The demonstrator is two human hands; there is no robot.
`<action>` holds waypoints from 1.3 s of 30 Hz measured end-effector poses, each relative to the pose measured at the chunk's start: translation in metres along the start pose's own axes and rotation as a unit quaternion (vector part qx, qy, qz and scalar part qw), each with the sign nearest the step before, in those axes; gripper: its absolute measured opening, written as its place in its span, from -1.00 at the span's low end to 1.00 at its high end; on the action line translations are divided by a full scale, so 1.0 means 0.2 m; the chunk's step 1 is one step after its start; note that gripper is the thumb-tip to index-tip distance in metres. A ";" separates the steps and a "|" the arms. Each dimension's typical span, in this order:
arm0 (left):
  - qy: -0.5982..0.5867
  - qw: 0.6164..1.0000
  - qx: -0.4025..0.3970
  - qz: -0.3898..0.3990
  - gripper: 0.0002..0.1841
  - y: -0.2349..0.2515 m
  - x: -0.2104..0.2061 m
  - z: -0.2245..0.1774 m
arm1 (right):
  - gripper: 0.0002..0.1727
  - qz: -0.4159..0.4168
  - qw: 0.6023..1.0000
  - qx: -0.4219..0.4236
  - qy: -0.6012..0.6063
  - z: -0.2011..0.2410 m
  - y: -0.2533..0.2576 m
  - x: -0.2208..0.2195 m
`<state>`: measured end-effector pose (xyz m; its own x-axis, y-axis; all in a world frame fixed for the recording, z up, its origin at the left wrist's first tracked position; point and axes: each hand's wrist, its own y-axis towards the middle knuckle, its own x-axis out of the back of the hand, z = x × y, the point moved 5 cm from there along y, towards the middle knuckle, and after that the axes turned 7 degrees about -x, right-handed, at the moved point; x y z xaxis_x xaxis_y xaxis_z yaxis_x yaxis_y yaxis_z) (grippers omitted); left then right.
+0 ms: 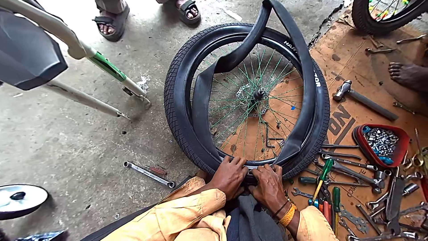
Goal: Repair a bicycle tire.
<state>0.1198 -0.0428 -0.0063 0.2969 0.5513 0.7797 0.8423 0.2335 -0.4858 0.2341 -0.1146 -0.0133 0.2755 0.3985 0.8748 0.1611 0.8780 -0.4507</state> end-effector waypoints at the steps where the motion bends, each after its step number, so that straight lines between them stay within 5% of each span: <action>1: 0.009 1.000 0.020 -0.007 -0.41 -0.01 0.00 0.00 | -0.61 -0.001 1.000 0.000 0.008 0.00 0.00 0.00; 4: 0.040 0.996 0.082 0.018 -0.27 -0.04 0.01 0.02 | -0.61 0.043 0.999 -0.009 0.016 0.00 0.02 0.00; 10: 0.025 0.998 0.027 0.045 -0.45 -0.01 0.02 0.06 | -0.62 0.102 0.994 -0.027 0.025 0.03 0.07 0.00; 20: 0.052 0.997 0.044 0.034 -0.64 0.01 0.03 0.06 | -0.80 -0.042 0.997 -0.058 0.031 0.06 0.03 -0.02; 24: 0.053 0.997 0.052 0.033 -0.56 0.03 0.04 0.07 | -0.82 -0.109 0.993 -0.040 0.026 0.05 0.01 -0.02; 27: 0.051 0.997 0.060 0.019 -0.47 0.03 0.05 0.06 | -0.48 -0.145 0.988 -0.024 0.050 0.03 0.00 0.00; 30: 0.052 0.996 0.062 0.030 -0.30 0.04 0.06 0.05 | -0.11 -0.020 0.998 -0.055 0.034 0.03 0.04 0.01; 39: 0.043 0.996 0.050 0.053 -0.18 0.08 0.09 0.03 | -0.30 0.009 1.000 0.004 0.004 0.01 0.11 0.06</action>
<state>0.1355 -0.0245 -0.0031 0.4238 0.5075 0.7502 0.7557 0.2586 -0.6017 0.2396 -0.0903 -0.0132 0.2865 0.4121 0.8649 0.1484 0.8728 -0.4650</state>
